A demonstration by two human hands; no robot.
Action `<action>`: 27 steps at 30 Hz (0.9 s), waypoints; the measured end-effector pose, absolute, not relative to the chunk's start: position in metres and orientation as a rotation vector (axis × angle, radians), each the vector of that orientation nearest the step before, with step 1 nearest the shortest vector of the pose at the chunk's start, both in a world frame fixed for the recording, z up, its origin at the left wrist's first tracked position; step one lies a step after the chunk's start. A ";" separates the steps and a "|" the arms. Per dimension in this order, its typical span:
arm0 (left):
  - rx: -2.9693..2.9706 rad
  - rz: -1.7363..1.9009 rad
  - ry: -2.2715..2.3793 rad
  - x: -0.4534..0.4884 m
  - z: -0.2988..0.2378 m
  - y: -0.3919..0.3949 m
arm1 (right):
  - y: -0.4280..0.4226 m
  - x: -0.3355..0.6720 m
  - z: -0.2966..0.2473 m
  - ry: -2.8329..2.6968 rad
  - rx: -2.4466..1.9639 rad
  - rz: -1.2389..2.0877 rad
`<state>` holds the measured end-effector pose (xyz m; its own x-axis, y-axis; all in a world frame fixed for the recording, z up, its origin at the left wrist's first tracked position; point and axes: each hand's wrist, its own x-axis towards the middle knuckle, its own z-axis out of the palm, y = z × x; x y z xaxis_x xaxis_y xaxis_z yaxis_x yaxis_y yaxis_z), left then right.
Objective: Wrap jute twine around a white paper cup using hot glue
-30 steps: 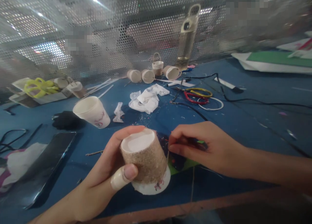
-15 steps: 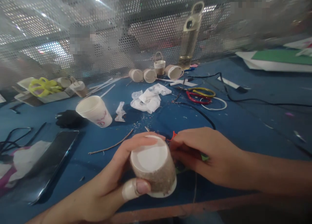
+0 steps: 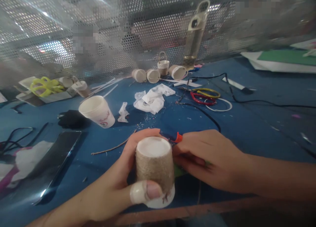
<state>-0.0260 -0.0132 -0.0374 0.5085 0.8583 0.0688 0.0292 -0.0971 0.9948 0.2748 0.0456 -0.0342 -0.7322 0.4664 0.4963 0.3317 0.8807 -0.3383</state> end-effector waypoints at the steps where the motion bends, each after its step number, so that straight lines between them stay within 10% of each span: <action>1: 1.519 0.827 0.813 -0.027 -0.038 -0.013 | 0.046 0.275 -0.034 -2.476 -0.574 0.316; 27: 0.986 1.000 0.802 -0.012 -0.019 -0.003 | 0.045 0.280 -0.034 -2.407 -0.423 0.316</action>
<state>-0.0122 -0.0033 -0.0187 0.3424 0.9341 -0.1011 -0.3011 0.2110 0.9299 0.2797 0.0454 -0.0343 -0.7265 0.3789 0.5732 0.2181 0.9182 -0.3306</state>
